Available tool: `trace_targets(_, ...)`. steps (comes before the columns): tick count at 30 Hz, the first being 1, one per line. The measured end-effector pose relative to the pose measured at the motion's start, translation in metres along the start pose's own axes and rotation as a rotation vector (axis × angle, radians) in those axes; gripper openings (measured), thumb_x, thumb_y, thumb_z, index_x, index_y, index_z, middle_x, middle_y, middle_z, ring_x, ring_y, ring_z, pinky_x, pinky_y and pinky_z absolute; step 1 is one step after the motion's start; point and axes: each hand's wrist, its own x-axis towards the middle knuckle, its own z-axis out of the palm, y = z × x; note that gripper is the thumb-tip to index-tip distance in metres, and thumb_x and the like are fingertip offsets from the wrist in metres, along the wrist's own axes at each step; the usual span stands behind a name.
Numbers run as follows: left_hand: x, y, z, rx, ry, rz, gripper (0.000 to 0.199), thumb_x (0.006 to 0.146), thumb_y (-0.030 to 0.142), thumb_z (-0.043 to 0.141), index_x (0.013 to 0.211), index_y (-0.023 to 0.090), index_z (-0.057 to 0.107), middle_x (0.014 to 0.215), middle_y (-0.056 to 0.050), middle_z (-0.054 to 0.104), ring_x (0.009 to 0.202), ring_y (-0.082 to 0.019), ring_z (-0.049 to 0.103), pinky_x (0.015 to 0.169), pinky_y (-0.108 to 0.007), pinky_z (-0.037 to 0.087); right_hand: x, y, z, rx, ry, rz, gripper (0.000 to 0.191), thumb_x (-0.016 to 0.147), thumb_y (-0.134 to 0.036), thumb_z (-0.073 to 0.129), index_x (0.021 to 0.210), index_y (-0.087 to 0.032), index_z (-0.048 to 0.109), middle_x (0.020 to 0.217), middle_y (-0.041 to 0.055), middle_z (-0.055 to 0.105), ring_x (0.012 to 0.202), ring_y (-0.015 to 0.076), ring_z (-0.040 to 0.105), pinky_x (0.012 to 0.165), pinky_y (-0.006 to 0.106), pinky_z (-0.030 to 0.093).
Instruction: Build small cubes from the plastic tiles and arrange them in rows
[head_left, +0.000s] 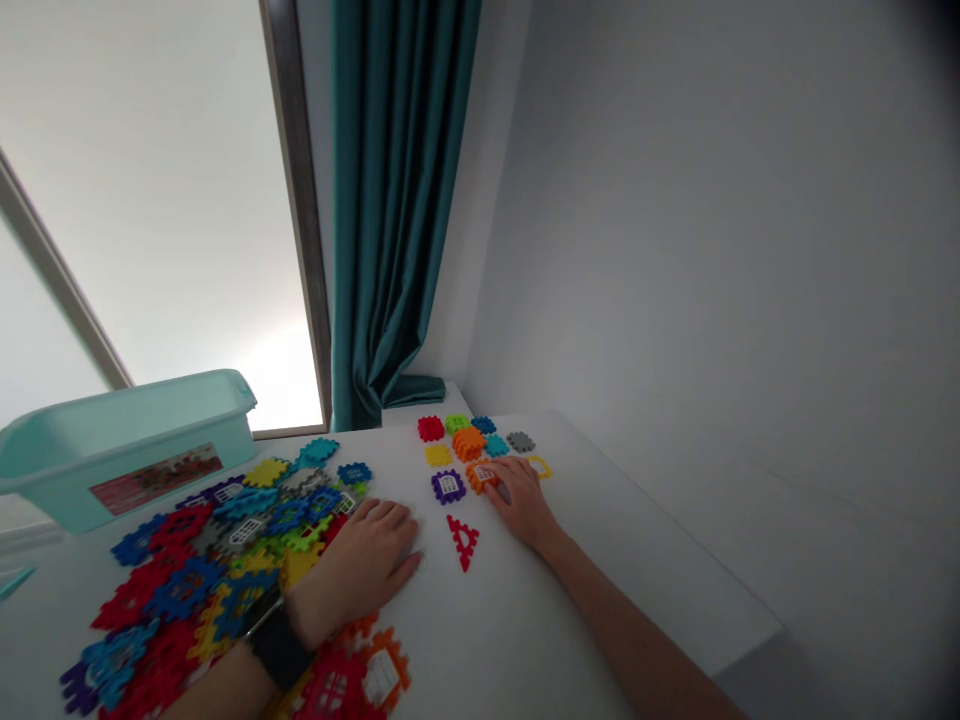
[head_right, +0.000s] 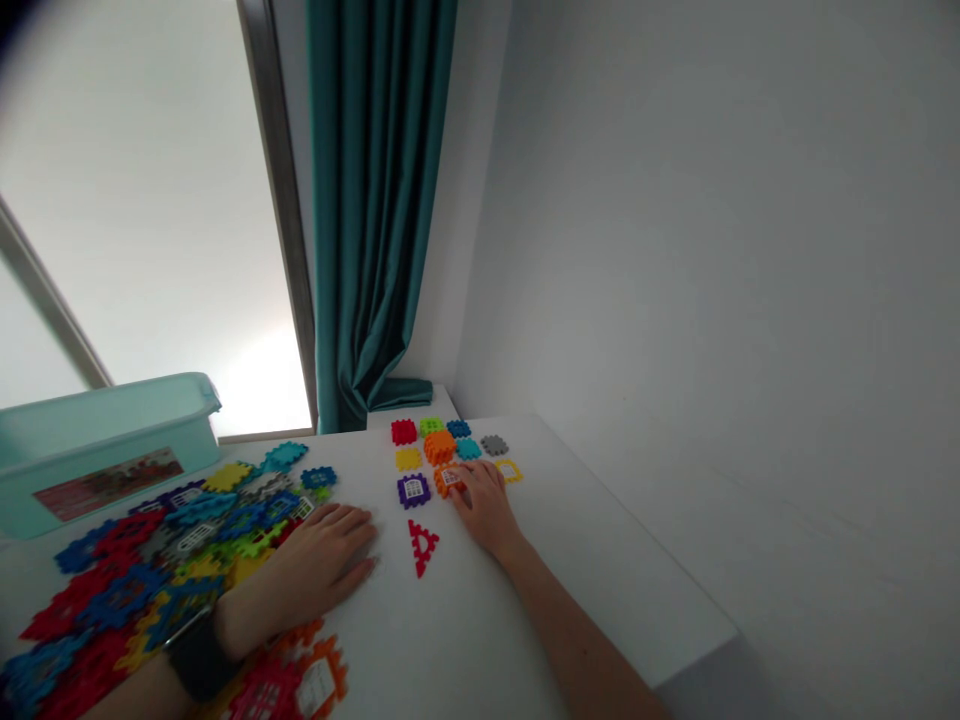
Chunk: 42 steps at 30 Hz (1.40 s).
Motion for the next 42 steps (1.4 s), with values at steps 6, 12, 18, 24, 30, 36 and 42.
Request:
trace_targets(6,0.000,0.002,-0.002,0.003,-0.024,-0.009,0.022,0.096,0.029,0.053,0.110,0.019,0.066,0.119,-0.014,0.067,0.113,-0.033,0.062,0.103,-0.055,0.043,0.000,-0.002,-0.001,-0.001,-0.022,-0.005,0.025,0.094,-0.025,0.054,0.116,-0.025,0.067,0.118,0.0089,0.067,0.116,0.0275,0.056,0.106,0.048,0.041)
trace_targets(12,0.000,0.000,0.000,-0.005,-0.006,-0.001,0.021,0.096,0.029,0.052,0.108,0.020,0.067,0.119,-0.013,0.067,0.113,-0.032,0.062,0.102,-0.054,0.044,0.000,-0.002,-0.001,-0.002,-0.015,-0.008,0.024,0.094,-0.024,0.054,0.113,-0.025,0.069,0.117,0.0088,0.067,0.115,0.0269,0.056,0.104,0.048,0.042)
trace_targets(18,-0.001,0.000,0.001,-0.013,0.011,0.001,0.020,0.095,0.029,0.053,0.107,0.020,0.066,0.117,-0.013,0.068,0.111,-0.032,0.063,0.101,-0.052,0.045,-0.001,-0.002,-0.001,-0.007,0.030,-0.006,0.026,0.094,-0.025,0.053,0.115,-0.024,0.068,0.122,0.0108,0.064,0.118,0.0277,0.055,0.105,0.049,0.042)
trace_targets(24,-0.002,-0.002,-0.001,-0.008,0.036,0.018,0.020,0.096,0.031,0.054,0.106,0.021,0.066,0.117,-0.011,0.069,0.111,-0.030,0.063,0.103,-0.051,0.043,-0.002,-0.015,-0.007,0.002,0.080,-0.042,0.029,0.094,-0.021,0.048,0.117,-0.021,0.066,0.126,0.0128,0.063,0.122,0.0282,0.054,0.107,0.051,0.040)
trace_targets(30,-0.004,-0.006,-0.004,0.004,0.075,0.017,0.019,0.097,0.032,0.055,0.109,0.022,0.065,0.117,-0.009,0.069,0.110,-0.028,0.063,0.102,-0.047,0.043,-0.005,-0.046,-0.013,0.043,0.089,-0.150,0.029,0.093,-0.017,0.049,0.116,-0.022,0.065,0.125,0.0105,0.064,0.124,0.0267,0.053,0.110,0.049,0.038)
trace_targets(36,-0.017,-0.009,-0.013,0.034,0.103,0.003,0.015,0.096,0.029,0.059,0.109,0.023,0.065,0.114,-0.006,0.069,0.109,-0.027,0.061,0.103,-0.046,0.041,-0.014,-0.090,-0.022,0.106,0.037,-0.250,0.029,0.091,-0.013,0.051,0.115,-0.023,0.064,0.123,0.0088,0.064,0.125,0.0260,0.052,0.111,0.050,0.038)
trace_targets(42,-0.043,-0.011,-0.025,0.027,0.119,-0.031,0.017,0.094,0.025,0.059,0.110,0.023,0.065,0.117,-0.005,0.066,0.110,-0.026,0.059,0.101,-0.044,0.042,-0.030,-0.134,-0.028,0.177,-0.136,-0.303,0.030,0.089,-0.009,0.056,0.113,-0.025,0.063,0.122,0.0077,0.064,0.123,0.0256,0.053,0.109,0.050,0.040)
